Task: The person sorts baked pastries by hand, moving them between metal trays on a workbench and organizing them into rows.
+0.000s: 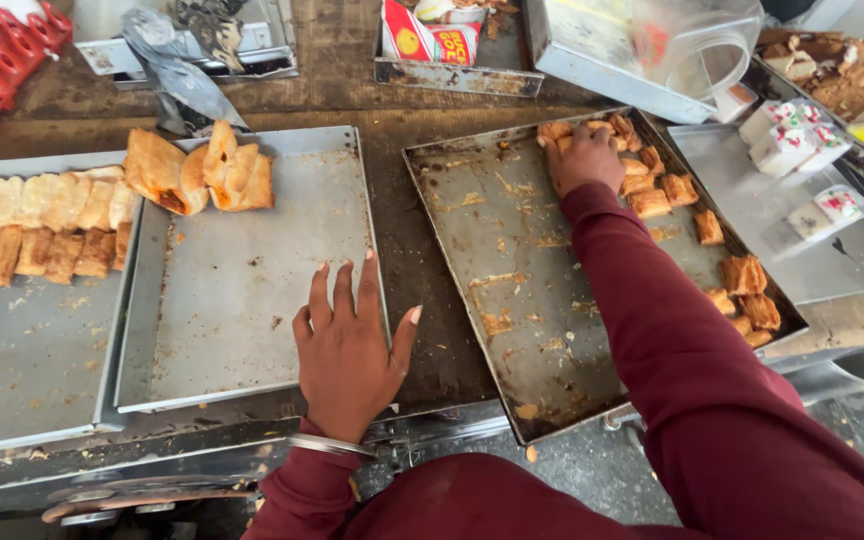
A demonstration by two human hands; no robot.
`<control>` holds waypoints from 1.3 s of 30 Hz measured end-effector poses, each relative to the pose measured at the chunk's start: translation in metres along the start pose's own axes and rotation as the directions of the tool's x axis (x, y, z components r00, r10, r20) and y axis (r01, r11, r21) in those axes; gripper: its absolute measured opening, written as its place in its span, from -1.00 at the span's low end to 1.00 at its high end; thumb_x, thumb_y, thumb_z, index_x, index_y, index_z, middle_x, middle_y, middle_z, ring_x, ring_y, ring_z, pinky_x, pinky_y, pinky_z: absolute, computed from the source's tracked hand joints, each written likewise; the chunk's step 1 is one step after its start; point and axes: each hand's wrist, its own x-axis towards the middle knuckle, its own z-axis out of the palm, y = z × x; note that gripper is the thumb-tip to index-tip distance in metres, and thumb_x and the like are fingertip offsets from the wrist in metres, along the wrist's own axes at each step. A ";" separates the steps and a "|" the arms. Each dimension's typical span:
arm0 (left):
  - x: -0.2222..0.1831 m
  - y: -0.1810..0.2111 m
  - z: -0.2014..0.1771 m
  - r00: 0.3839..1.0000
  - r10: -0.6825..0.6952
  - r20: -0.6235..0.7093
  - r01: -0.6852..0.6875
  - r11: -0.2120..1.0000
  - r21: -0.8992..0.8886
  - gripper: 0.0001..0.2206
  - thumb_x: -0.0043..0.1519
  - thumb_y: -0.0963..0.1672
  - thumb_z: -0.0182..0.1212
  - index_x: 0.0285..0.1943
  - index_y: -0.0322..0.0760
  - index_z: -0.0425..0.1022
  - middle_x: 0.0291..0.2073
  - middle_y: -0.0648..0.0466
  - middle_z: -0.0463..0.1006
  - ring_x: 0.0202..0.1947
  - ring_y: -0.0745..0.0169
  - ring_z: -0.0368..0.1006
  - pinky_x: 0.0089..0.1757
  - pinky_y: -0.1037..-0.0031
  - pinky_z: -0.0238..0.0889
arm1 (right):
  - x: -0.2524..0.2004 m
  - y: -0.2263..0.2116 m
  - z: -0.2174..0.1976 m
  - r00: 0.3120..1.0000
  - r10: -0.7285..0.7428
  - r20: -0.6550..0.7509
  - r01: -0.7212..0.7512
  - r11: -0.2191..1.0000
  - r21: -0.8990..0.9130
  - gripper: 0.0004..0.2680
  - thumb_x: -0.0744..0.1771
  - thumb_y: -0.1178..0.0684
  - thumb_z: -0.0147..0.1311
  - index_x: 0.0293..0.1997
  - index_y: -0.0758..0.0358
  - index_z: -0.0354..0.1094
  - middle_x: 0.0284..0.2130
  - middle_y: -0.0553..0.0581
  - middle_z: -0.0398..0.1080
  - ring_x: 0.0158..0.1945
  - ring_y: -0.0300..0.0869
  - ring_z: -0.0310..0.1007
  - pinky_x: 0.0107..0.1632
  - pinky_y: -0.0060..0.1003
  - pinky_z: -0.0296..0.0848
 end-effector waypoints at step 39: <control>-0.068 -0.380 -0.153 0.890 -0.298 -0.346 0.266 0.954 -0.137 -0.60 0.32 -0.05 0.33 0.24 -0.34 0.39 0.21 -0.18 0.40 0.28 -0.30 0.22 0.23 -0.02 0.09 | -0.254 -0.550 -0.127 0.223 -0.965 0.137 0.853 0.261 0.451 -0.56 0.34 -0.29 0.10 0.21 0.23 0.33 -0.08 0.31 0.34 -0.02 0.15 0.40 -0.02 0.00 0.40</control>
